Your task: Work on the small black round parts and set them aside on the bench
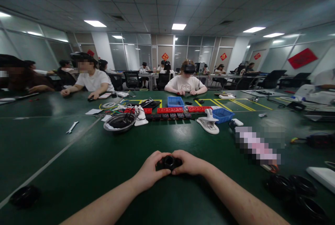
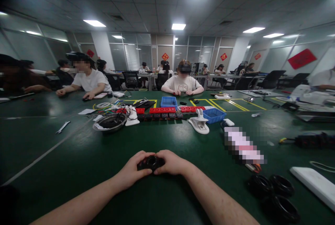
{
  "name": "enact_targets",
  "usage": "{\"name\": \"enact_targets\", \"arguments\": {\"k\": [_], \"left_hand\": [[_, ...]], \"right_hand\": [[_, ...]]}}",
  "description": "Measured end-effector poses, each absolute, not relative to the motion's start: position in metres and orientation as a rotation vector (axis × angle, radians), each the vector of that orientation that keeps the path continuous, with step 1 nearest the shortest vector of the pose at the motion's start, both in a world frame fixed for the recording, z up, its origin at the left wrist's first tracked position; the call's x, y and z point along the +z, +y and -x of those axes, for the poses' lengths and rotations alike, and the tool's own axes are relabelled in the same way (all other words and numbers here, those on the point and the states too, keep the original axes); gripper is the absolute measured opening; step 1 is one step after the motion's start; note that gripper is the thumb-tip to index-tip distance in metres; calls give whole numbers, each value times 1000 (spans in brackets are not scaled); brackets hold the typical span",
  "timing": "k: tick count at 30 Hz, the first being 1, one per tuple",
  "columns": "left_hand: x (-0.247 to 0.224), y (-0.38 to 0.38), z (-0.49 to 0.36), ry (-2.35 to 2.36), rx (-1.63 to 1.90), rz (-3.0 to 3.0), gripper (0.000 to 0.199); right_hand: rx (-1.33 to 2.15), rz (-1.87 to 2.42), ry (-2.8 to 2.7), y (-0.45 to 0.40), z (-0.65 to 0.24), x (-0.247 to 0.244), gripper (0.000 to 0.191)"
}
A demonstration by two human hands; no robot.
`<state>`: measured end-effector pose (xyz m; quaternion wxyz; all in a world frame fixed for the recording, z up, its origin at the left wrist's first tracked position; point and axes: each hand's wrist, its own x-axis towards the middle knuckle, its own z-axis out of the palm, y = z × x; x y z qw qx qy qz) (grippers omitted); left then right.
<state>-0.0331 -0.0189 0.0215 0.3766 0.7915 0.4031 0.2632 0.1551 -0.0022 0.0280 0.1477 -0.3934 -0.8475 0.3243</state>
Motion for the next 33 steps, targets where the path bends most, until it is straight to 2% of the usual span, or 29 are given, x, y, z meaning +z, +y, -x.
{"name": "enact_targets", "arguments": {"k": [13, 18, 22, 28, 33], "left_hand": [[23, -20, 31, 1068, 697, -2025, 37], [12, -18, 26, 1263, 846, -1950, 34], [7, -16, 24, 1322, 917, -1920, 33], [12, -14, 31, 1140, 802, -1995, 35], [18, -14, 35, 1018, 713, -2016, 38]], "right_hand": [[891, 1208, -2416, -1, -152, 21, 34], [469, 1630, -2281, -11, -132, 12, 39], [236, 1707, -2261, -19, -121, 10, 35], [474, 1365, -2412, -15, -138, 22, 58], [801, 1146, -2479, -6, -152, 30, 41]]}}
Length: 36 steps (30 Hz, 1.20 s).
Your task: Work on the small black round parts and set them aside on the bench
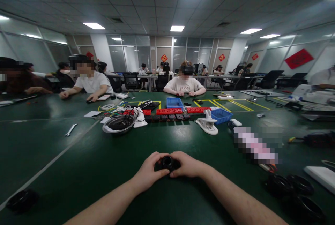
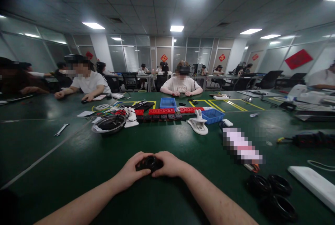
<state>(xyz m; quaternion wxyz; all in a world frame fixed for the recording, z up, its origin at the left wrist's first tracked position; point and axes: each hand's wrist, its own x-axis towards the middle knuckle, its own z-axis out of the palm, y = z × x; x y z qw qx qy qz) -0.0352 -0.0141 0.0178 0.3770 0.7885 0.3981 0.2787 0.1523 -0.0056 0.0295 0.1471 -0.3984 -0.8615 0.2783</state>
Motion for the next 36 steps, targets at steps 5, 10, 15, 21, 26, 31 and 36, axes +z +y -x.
{"name": "enact_targets", "arguments": {"k": [5, 10, 15, 21, 26, 31, 36], "left_hand": [[17, -14, 36, 991, 694, -2035, 40], [16, -14, 36, 1004, 696, -2041, 40], [17, -14, 36, 1013, 687, -2052, 39], [20, -16, 34, 1034, 674, -2036, 39], [22, -17, 34, 1040, 673, -2036, 37], [23, -17, 35, 1045, 675, -2040, 36], [23, -18, 33, 1087, 704, -2003, 35]], "right_hand": [[907, 1112, -2456, -1, -154, 27, 38], [919, 1097, -2434, -1, -154, 24, 40], [899, 1113, -2431, -1, -154, 22, 38], [911, 1119, -2425, 0, -154, 21, 36], [926, 1116, -2418, 0, -154, 20, 35], [897, 1145, -2411, 0, -153, 20, 34], [837, 1269, -2417, -1, -151, 18, 35]]}}
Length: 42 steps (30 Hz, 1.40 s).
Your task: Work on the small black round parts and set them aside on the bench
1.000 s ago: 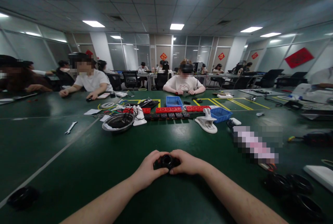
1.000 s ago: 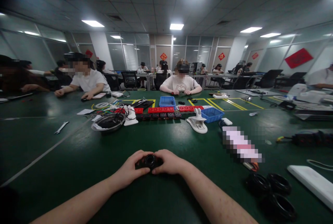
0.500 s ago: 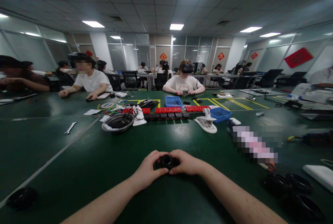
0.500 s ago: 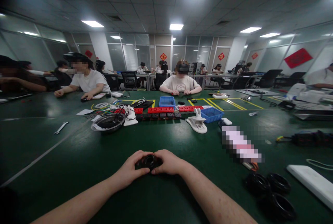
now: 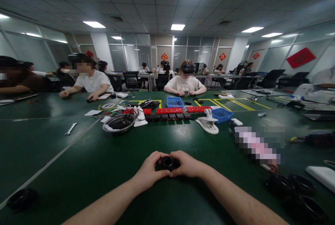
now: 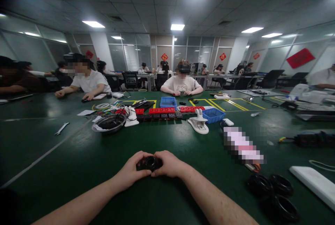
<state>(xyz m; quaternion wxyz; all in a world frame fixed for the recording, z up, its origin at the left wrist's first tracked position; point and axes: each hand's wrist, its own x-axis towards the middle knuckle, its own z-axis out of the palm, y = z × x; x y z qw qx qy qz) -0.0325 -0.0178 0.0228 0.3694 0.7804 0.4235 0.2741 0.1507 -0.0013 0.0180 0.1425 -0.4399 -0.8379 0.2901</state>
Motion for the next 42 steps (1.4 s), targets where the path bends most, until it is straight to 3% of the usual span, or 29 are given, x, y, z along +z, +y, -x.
{"name": "enact_targets", "arguments": {"k": [4, 8, 11, 16, 22, 42], "left_hand": [[15, -18, 27, 1230, 793, -1927, 32], [7, -17, 23, 1323, 878, -1888, 29], [7, -16, 25, 1319, 883, -1906, 28], [15, -16, 31, 1178, 774, -1981, 32], [17, -15, 35, 1011, 703, -2034, 37], [19, -15, 35, 1031, 674, -2055, 36]], "right_hand": [[594, 1514, -2378, -7, -139, 13, 44], [268, 1695, -2283, -17, -123, 9, 36], [207, 1711, -2287, -22, -119, 12, 34], [459, 1440, -2401, -17, -136, 23, 49], [896, 1101, -2477, -3, -154, 24, 30], [958, 1105, -2409, -2, -153, 23, 32]]}}
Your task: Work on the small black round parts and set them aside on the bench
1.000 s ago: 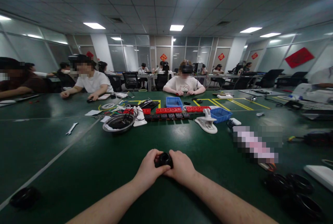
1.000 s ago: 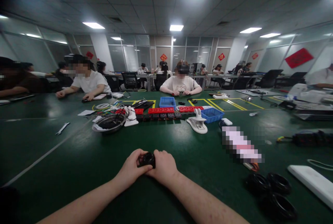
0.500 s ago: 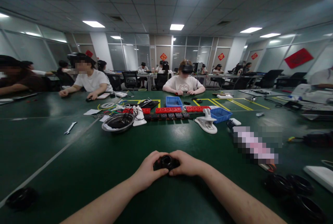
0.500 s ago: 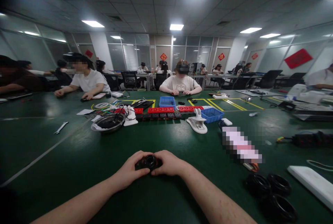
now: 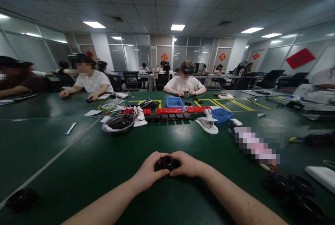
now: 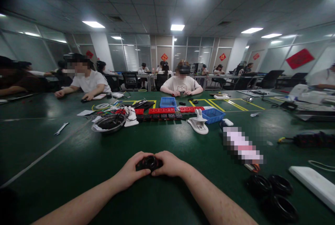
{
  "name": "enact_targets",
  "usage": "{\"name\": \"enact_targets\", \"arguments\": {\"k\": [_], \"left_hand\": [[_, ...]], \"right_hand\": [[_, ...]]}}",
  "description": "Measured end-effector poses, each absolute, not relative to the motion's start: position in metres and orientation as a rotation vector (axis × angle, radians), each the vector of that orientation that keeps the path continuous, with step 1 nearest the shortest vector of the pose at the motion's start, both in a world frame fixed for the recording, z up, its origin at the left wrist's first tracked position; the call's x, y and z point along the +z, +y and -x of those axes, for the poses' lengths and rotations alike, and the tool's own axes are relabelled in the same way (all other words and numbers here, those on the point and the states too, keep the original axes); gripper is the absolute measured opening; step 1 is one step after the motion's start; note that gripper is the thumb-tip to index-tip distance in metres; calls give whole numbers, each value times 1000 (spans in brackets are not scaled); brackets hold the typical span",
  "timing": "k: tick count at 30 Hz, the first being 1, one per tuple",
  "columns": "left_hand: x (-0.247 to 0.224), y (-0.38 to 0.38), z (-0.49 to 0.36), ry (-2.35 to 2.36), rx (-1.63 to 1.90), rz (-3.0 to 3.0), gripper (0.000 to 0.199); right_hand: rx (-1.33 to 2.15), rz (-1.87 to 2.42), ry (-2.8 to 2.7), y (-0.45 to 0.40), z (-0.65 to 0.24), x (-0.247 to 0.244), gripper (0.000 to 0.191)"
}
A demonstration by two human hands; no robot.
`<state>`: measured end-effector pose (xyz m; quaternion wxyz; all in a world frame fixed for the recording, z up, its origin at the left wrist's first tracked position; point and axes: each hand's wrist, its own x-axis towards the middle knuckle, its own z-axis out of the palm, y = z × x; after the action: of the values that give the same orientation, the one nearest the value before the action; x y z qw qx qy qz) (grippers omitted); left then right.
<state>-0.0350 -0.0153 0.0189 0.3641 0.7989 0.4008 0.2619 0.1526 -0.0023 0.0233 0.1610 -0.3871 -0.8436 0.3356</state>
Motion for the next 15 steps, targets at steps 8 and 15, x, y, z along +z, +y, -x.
{"name": "enact_targets", "arguments": {"k": [8, 15], "left_hand": [[24, -19, 33, 1079, 678, -2028, 34], [17, -17, 30, 1132, 741, -1959, 36]], "right_hand": [[926, 1166, -2382, -2, -152, 21, 32], [753, 1375, -2365, -6, -146, 15, 37]]}}
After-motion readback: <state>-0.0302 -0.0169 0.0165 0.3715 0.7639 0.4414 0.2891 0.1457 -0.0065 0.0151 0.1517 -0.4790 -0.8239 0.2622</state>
